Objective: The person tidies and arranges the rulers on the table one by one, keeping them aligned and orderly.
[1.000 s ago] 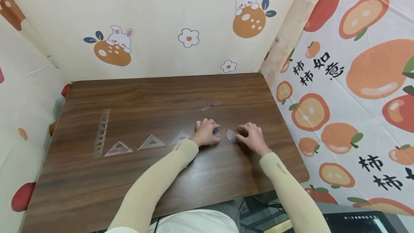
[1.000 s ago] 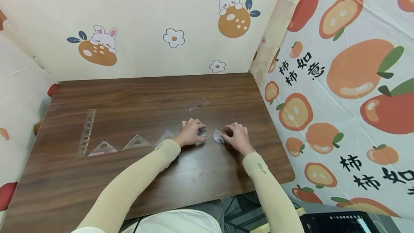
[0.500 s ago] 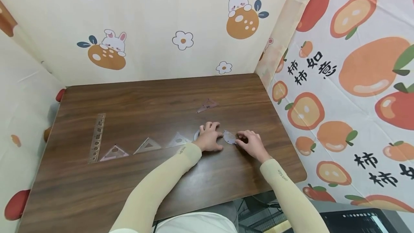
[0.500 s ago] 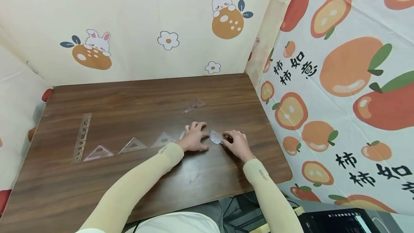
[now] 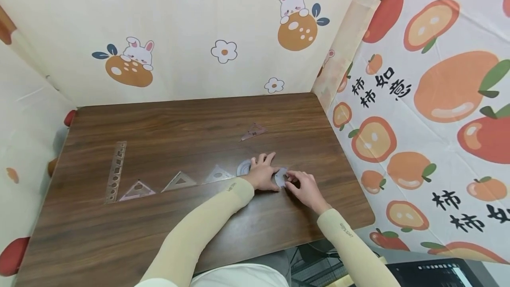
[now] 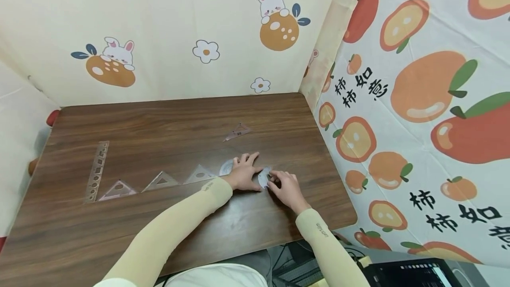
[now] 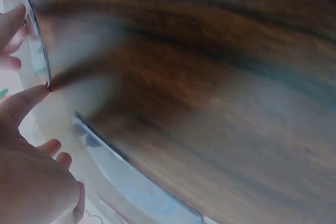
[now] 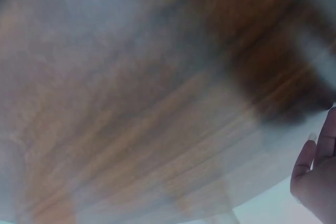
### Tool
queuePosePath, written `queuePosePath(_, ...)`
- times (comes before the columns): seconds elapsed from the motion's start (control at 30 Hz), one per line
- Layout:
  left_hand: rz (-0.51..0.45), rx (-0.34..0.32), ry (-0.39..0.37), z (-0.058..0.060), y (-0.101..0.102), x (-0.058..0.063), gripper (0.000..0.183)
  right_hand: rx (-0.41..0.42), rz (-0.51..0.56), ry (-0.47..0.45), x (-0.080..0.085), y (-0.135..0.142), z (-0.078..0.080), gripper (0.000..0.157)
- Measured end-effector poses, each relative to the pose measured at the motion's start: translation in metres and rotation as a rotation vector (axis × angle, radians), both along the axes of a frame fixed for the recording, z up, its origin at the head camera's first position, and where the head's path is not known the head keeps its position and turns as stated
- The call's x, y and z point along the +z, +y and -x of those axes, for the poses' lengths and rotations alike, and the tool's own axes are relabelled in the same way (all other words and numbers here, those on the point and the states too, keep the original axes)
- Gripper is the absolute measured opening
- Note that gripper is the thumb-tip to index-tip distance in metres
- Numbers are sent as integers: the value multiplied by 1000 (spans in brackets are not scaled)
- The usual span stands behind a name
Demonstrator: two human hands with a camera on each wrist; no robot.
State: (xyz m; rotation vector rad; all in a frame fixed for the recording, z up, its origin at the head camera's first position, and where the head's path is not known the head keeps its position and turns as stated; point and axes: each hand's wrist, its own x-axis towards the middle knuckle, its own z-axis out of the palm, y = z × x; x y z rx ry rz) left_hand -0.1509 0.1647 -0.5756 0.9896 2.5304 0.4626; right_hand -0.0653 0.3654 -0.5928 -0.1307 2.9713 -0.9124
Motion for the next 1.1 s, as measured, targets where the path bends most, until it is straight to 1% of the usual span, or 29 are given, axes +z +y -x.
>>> queuePosePath(0.13, 2, 3, -2, -4, 1, -3, 81, 8, 64, -25, -3, -3, -4, 35)
queuePosePath(0.23, -12, 21, 7, -5, 1, -7, 87, 18, 122, -44, -2, -2, -5, 32)
queuePosePath(0.33, -40, 48, 21, -6, 0, -9, 92, 19, 143, -39, -1, 2, -4, 32)
queuePosePath(0.47, -61, 87, 57, -9, -1, -10, 94, 23, 112, -21, -1, 10, 3, 36)
queuePosePath(0.63, -48, 137, 97, -16, -2, -11, 94, 41, 41, -39, 2, 19, 13, 44)
queuePosePath(0.83, -40, 197, 152, -22, 1, -16, 84, 85, -53, -50, 7, 24, 25, 50)
queuePosePath(0.93, -56, 212, 180, -22, 2, -18, 73, 98, -71, -68, 8, 24, 27, 51)
queuePosePath(1.0, -75, 214, 183, -21, 2, -17, 65, 97, -80, -68, 7, 24, 28, 50)
queuePosePath(1.1, -105, 214, 158, -21, 1, -15, 54, 83, -80, -61, 4, 22, 27, 47)
